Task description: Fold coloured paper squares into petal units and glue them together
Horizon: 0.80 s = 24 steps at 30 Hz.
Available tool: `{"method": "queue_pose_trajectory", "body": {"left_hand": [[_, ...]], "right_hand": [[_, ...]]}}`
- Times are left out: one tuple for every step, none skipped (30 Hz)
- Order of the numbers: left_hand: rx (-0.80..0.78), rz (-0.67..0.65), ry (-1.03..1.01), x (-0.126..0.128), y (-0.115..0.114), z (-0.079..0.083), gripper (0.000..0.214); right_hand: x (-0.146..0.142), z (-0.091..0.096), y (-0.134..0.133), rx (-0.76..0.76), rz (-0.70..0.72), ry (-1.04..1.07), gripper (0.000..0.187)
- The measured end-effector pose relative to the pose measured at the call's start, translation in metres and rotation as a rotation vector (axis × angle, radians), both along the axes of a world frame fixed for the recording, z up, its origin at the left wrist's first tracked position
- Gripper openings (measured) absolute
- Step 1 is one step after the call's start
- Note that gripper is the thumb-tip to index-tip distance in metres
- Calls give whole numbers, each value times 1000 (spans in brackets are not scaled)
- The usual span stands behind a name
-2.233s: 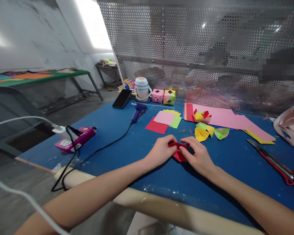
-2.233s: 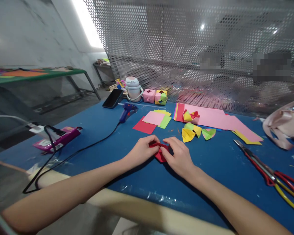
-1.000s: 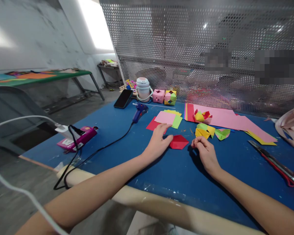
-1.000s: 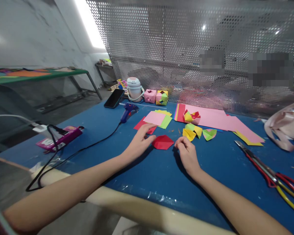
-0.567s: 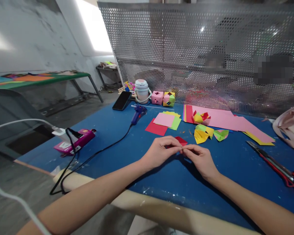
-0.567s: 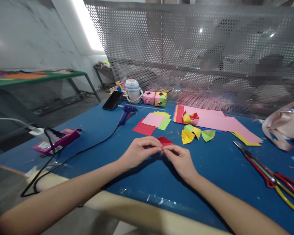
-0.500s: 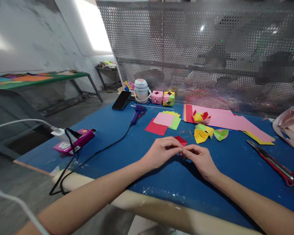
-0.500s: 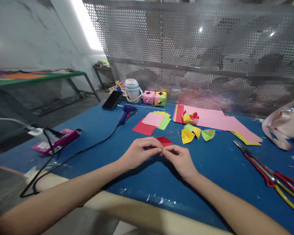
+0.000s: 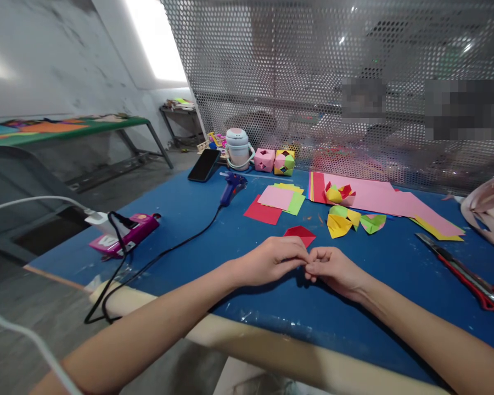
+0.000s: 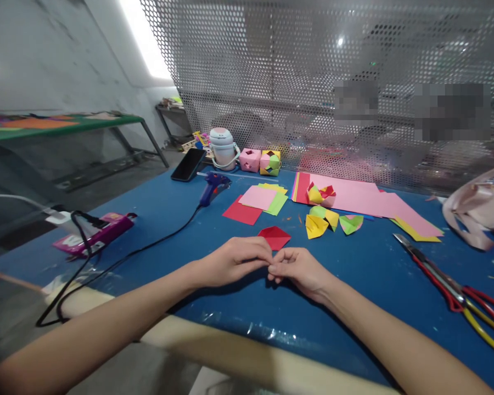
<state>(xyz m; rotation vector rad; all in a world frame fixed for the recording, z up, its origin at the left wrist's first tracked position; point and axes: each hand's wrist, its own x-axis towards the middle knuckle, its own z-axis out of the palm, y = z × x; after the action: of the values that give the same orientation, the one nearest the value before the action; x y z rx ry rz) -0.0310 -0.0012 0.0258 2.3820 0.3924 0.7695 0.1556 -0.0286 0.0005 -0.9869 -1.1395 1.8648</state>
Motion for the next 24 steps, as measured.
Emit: {"method": "queue_pose_trajectory", "body": {"left_hand": [[35, -10, 3, 0, -1, -1, 20], [76, -13, 2, 0, -2, -1, 20], [122, -10, -1, 0, -3, -2, 21], [173, -4, -5, 1, -4, -3, 21], [227, 4, -5, 1, -5, -4, 21], [281, 11, -1, 2, -6, -4, 20], [333, 16, 8, 3, -7, -5, 19], [381, 19, 17, 3, -8, -6, 19], [424, 20, 29, 4, -9, -8, 19], [460, 23, 39, 4, -10, -9, 18], [491, 28, 47, 4, -11, -10, 18], [518, 34, 51, 5, -12, -11, 19], [538, 43, 53, 5, -12, -12, 19], [554, 52, 52, 5, -13, -13, 19], [565, 60, 52, 6, -13, -13, 19], [571, 65, 52, 6, -14, -14, 19], [571, 69, 57, 6, -14, -13, 18], [565, 73, 66, 6, -14, -13, 18], [553, 72, 76, 6, -15, -12, 18], [532, 68, 86, 6, -15, -11, 18], [500, 59, 95, 7, -15, -10, 18], [453, 46, 103, 7, -15, -9, 18], [392, 29, 111, 8, -15, -8, 17], [320, 12, 119, 9, -16, -7, 17]], "right_hand": [[0, 0, 0, -31, 16, 22, 23], [0, 0, 0, -63, 30, 47, 23], [0, 0, -1, -95, 48, 73, 23], [0, 0, -2, -125, 72, 102, 22], [1, -1, -2, -152, 98, 132, 21], [1, -1, -3, -171, 126, 161, 20], [1, -2, -4, -183, 154, 188, 19], [1, -2, -4, -190, 178, 211, 18], [1, -3, -4, -195, 198, 229, 18], [1, -3, -5, -200, 216, 242, 18], [1, -4, -5, -204, 231, 250, 17], [2, -4, -5, -208, 244, 256, 17], [2, -5, -5, -212, 255, 259, 17], [2, -5, -4, -215, 263, 262, 16], [2, -5, -4, -216, 268, 264, 16], [2, -4, -4, -215, 269, 263, 16], [3, -4, -4, -212, 268, 258, 16], [3, -4, -4, -210, 264, 250, 16], [4, -4, -3, -207, 258, 238, 16], [4, -5, -3, -204, 255, 221, 16], [5, -5, -2, -202, 251, 205, 16], [5, -5, -2, -198, 249, 188, 17], [6, -6, -1, -191, 251, 171, 18], [6, -6, -1, -181, 255, 153, 19]]}}
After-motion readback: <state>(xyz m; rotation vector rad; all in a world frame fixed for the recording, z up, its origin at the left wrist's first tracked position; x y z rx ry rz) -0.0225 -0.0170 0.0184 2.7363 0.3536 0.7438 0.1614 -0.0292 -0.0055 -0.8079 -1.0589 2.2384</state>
